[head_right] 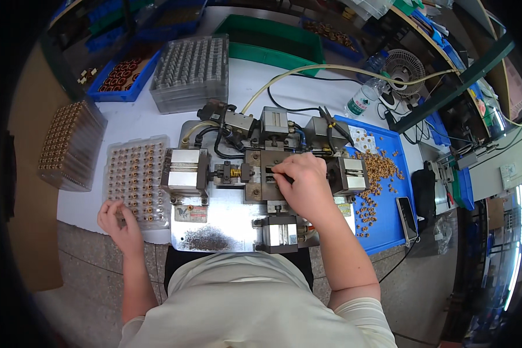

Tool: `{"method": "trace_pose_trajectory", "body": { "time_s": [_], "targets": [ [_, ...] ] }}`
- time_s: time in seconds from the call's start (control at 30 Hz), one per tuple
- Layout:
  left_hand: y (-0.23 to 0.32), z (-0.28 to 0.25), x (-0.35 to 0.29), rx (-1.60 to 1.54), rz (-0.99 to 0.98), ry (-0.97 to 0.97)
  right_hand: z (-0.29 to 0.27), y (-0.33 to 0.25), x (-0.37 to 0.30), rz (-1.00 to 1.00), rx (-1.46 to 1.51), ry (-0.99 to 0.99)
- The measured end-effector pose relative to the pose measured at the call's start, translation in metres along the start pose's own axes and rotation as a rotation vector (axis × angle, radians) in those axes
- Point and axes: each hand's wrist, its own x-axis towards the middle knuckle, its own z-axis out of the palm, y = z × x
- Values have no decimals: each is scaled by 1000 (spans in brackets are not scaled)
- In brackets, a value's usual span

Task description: Manually load small metal components into an automated assembly jig.

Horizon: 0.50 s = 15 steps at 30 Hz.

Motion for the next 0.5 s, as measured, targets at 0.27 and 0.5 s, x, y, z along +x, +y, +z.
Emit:
{"method": "trace_pose_trajectory", "body": {
  "time_s": [0.27, 0.5],
  "targets": [
    [2, -7, -6, -34, 55, 24, -5, -10, 3, -26, -140, 0],
    [20, -9, 17, -80, 99, 53, -7, -2, 5, -130, -166, -36]
  ]
}}
